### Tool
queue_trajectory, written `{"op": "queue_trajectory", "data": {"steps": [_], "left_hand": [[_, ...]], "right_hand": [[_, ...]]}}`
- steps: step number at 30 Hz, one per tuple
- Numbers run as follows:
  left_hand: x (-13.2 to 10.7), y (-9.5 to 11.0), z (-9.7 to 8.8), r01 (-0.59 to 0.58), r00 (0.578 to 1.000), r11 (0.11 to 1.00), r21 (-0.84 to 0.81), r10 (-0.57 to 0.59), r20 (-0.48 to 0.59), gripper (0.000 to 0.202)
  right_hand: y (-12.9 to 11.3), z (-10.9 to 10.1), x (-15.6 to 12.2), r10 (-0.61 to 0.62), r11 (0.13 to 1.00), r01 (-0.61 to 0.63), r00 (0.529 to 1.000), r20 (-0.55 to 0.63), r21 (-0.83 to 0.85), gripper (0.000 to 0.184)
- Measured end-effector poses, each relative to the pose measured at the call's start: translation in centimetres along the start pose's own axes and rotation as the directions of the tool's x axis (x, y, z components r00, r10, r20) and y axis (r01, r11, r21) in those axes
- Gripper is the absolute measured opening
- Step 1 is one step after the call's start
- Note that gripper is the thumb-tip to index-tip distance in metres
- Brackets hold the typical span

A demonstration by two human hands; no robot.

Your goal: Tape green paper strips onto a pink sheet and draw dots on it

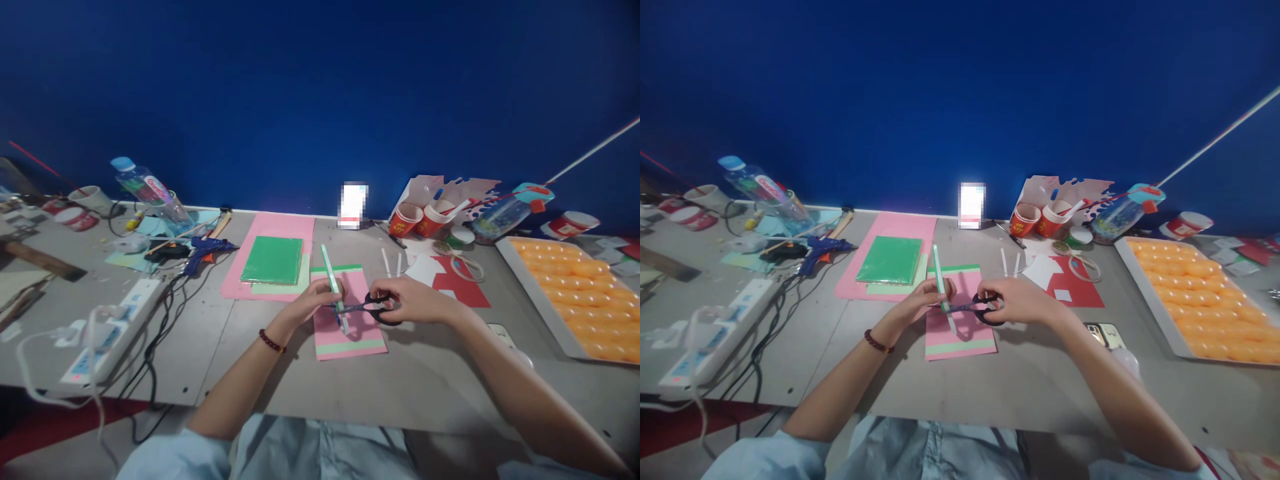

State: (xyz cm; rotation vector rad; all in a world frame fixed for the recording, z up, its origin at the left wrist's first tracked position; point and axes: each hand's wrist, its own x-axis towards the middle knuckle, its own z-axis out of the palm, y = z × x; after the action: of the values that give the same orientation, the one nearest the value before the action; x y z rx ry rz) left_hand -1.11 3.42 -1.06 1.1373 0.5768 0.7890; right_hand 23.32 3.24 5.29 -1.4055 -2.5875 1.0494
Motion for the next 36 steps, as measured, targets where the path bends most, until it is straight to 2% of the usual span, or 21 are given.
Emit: {"op": "queue_trajectory", "data": {"steps": [19, 36], "left_hand": [[-0.1, 0.0, 0.0, 0.020, 1.000, 1.000, 0.004, -0.020, 0.021, 0.024], [-0.2, 0.4, 0.3, 0.045, 0.999, 0.998, 0.035, -0.045, 0.005, 0.028]], "right_hand": [[-1.0, -0.4, -0.1, -0.008, 0.998, 0.008, 1.000, 0.002, -0.063, 0.019], [-1.3, -0.7, -0.2, 0.003, 0.998, -0.002, 1.000, 0.019, -0.069, 0.017]]}}
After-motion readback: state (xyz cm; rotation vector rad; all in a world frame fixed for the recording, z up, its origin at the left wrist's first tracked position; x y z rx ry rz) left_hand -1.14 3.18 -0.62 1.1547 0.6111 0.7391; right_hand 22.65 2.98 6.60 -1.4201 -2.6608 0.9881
